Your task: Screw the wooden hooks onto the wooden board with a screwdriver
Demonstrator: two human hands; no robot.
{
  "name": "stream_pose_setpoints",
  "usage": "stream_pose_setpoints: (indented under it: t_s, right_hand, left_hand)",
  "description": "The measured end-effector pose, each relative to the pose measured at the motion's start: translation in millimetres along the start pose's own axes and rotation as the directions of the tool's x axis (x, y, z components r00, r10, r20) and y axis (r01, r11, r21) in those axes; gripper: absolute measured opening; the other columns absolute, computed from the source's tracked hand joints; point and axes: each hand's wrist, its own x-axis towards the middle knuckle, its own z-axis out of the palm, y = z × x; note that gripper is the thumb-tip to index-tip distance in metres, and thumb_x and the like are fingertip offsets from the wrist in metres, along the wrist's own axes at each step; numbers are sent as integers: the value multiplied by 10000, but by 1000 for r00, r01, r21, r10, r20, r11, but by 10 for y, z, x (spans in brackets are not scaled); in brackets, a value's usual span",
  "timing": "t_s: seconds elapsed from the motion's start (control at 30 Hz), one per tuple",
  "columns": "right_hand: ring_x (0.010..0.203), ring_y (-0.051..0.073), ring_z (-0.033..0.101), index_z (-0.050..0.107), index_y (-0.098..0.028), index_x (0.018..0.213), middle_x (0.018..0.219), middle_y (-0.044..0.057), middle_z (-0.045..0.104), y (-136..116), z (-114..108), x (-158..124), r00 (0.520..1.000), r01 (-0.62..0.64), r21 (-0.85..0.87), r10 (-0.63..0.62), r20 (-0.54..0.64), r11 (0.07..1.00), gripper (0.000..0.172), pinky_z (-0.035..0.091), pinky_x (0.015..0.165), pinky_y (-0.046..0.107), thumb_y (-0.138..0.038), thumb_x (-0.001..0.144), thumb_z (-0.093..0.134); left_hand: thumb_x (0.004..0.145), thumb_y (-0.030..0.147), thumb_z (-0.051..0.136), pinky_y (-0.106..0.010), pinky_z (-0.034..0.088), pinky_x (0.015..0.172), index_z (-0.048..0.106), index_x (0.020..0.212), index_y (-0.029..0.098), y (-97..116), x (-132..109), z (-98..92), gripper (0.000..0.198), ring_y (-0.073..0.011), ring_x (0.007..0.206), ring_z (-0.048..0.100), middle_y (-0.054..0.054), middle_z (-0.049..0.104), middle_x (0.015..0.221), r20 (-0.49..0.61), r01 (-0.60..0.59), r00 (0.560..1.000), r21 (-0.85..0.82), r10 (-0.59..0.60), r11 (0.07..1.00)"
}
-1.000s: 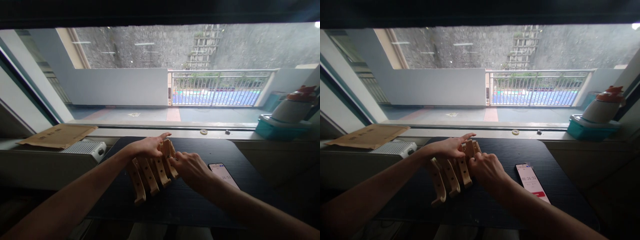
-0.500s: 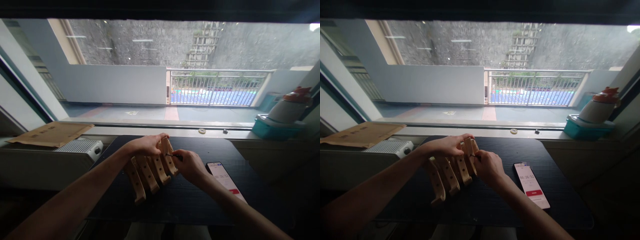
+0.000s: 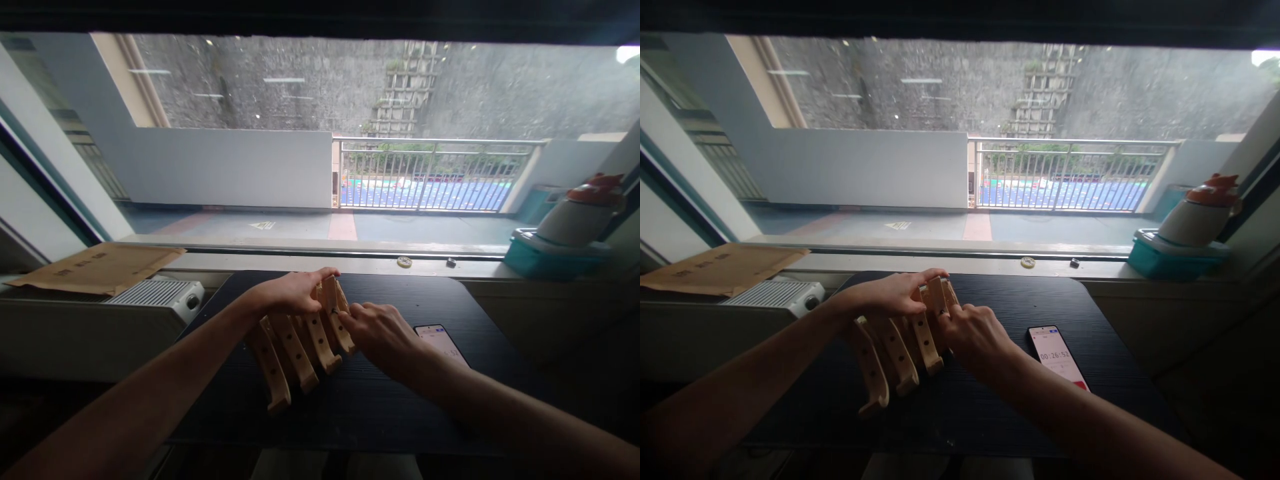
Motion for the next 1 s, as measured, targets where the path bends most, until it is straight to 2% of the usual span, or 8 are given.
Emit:
stream_pose_setpoints:
  t_s: [0.1, 0.27, 0.37, 0.47, 0.57, 0.7, 0.87, 1.0]
  right_hand:
    - [666, 121, 592, 643, -199, 929, 824, 23, 668, 67, 101, 1, 984, -166, 187, 176, -39, 968, 224, 336, 545, 233, -192, 880, 425]
    - [705, 142, 617, 658, -245, 1032, 811, 17, 693, 117, 133, -9, 907, -399, 398, 419, 40, 826, 299, 360, 561, 227, -338, 885, 414]
    - [719, 164, 628, 625, -249, 1072, 836, 28, 693, 83, 42, -20, 925, -376, 259, 379, 38, 890, 295, 361, 562, 246, -361, 885, 427]
    - [689, 164, 622, 589, -215, 1068, 844, 41, 669, 17, -73, -40, 981, -194, 39, 192, 30, 980, 232, 358, 531, 249, -249, 873, 468]
    - [700, 173, 610, 589, -156, 1004, 866, 71, 638, -31, -118, -65, 999, -10, -122, 17, 52, 992, 227, 374, 519, 256, -83, 839, 452]
    - [692, 172, 591, 569, -139, 1015, 868, 80, 628, 7, -38, -66, 997, 62, -154, -54, 53, 986, 254, 371, 513, 265, -39, 830, 428]
    - [660, 138, 599, 611, -192, 951, 809, 27, 657, 108, 139, -35, 991, -126, 79, 129, -38, 989, 205, 324, 525, 247, -171, 881, 419]
    - [729, 147, 629, 628, -239, 1033, 831, 16, 690, 126, 207, -42, 945, -307, 292, 326, -19, 906, 284, 353, 577, 235, -308, 914, 379]
  left_hand:
    - [702, 248, 561, -269, 440, 776, 257, 1384, 260, -21, 13, 11, 746, -218, 958, 596, -62, 598, 1164, -16, -25, 1000, 13, 25, 1000]
    - [709, 248, 548, -265, 447, 753, 215, 1404, 256, 34, -4, 28, 771, -226, 951, 607, -70, 601, 1176, -19, 21, 1000, 73, -19, 997]
    - [710, 246, 545, -250, 445, 710, 132, 1431, 237, 87, -28, 32, 831, -216, 896, 625, -66, 639, 1096, -30, 37, 999, 103, -34, 994]
    - [718, 241, 538, -237, 438, 664, 49, 1445, 236, 125, -49, 29, 875, -202, 831, 634, -43, 666, 979, -29, 30, 999, 99, -28, 995]
    - [735, 241, 519, -234, 424, 611, 42, 1444, 277, 140, -57, 24, 856, -191, 744, 635, -7, 669, 848, -4, 50, 999, 101, -50, 994]
    - [723, 243, 532, -245, 434, 660, 158, 1428, 289, 102, -37, 14, 800, -201, 826, 628, -30, 660, 1009, -13, 39, 999, 82, -38, 996]
    - [703, 242, 550, -257, 445, 725, 219, 1408, 256, 13, 5, 10, 779, -221, 927, 609, -67, 606, 1162, -15, 19, 1000, 41, -18, 999]
    - [705, 231, 547, -267, 450, 737, 224, 1404, 256, 23, 0, 21, 771, -223, 924, 608, -70, 606, 1156, -19, 35, 999, 38, -34, 999]
